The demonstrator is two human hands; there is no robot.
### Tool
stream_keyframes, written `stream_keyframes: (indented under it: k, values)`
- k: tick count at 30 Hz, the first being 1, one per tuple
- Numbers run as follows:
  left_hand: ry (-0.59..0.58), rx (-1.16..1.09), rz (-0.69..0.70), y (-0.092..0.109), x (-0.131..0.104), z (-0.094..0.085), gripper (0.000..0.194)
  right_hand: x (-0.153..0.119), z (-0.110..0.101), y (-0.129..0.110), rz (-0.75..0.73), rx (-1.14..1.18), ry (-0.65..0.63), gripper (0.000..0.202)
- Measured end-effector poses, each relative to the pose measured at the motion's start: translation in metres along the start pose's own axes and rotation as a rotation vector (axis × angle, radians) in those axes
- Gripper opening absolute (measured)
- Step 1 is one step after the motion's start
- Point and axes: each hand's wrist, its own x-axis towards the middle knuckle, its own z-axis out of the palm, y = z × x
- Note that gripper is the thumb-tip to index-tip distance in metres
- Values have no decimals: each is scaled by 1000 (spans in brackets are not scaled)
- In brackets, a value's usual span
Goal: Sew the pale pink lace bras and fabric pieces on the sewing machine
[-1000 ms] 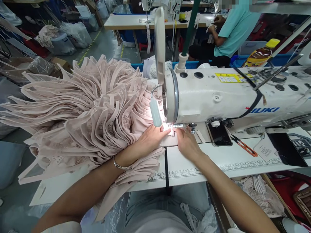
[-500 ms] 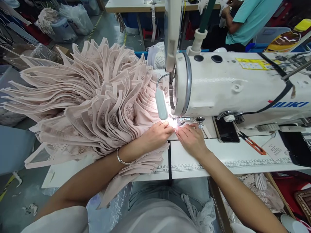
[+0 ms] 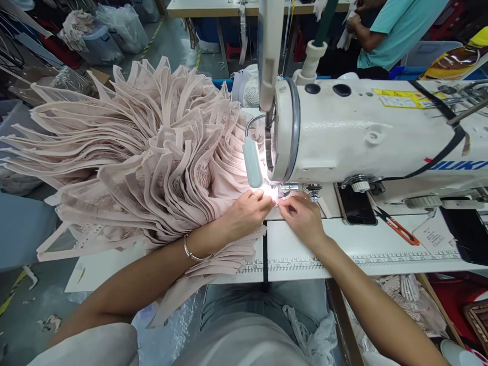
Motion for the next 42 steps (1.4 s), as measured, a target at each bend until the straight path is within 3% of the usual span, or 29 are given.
stream_keyframes:
  k: [4, 10, 15, 22, 29, 37, 42]
  values:
    - [7, -34, 2, -3, 3, 1, 30, -1, -5, 7, -149, 42, -20, 15]
    - [19, -60, -21, -2, 5, 3, 32, -3, -11, 13, -206, 68, -110, 38]
    - [-4, -102, -38, -2, 4, 2, 31, -5, -11, 12, -318, 11, -98, 36]
    - [77, -199, -93, -8, -9, -2, 24, -4, -5, 6, -204, -104, -104, 33]
    - [11, -313, -96, -13, -10, 2, 29, -4, -5, 7, -227, -99, -96, 33]
    - [22, -350, -143, -13, -9, 6, 35, -3, -4, 8, -253, -124, -109, 35]
    - [33, -326, -197, -12, -7, 6, 34, -3, -1, 8, -186, -191, -175, 38]
